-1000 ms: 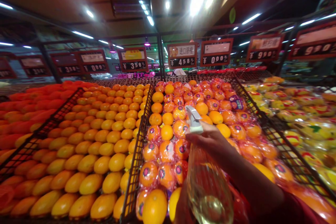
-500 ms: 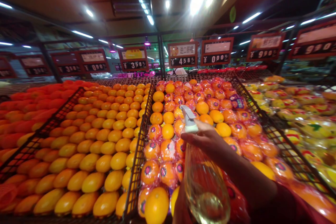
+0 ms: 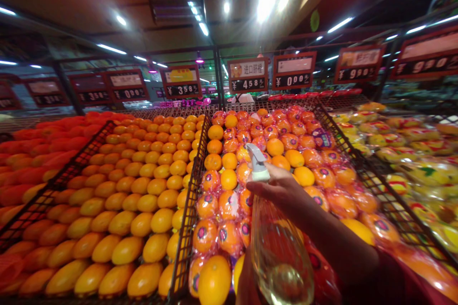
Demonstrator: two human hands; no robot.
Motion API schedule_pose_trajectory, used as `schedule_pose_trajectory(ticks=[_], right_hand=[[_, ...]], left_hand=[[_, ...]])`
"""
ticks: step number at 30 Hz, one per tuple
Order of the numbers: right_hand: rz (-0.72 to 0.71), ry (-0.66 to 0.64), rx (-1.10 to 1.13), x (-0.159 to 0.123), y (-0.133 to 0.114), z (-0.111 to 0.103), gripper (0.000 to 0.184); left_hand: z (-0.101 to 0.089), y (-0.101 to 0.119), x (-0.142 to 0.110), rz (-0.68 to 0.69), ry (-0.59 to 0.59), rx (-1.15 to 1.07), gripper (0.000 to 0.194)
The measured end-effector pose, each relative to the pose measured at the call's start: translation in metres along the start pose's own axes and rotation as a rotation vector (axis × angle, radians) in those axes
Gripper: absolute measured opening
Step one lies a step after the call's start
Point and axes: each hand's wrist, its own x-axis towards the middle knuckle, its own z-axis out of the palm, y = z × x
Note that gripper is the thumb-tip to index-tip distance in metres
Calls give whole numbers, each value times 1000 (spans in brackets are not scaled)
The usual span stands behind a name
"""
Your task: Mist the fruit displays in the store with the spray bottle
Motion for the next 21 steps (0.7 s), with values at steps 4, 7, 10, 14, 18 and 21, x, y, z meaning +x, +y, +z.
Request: schedule_pose_trajectory(ticks=[4,7,10,14,18,21], right_hand=[[-7,21,-37,-2,-3,0,16],[0,30,-43,-4,-3,-1,17],[-10,43,-35,-5,-1,-2,18],[3,48,-16,-8,-1,-4,20],[41,39,-28,-13,-7,-6,23],[30,49,-35,-16,-11,-9,23]], left_hand=[[1,-1,-1,-1,-10,-3,45],[2,0,-1,0,-18,-5,44],[4,1,-1,3,-22,-6,43],[7,3,1,3,-38,-8,44],[10,4,1,-11,-61,-7,44],[12,6,1,-27,-75,-1,42]])
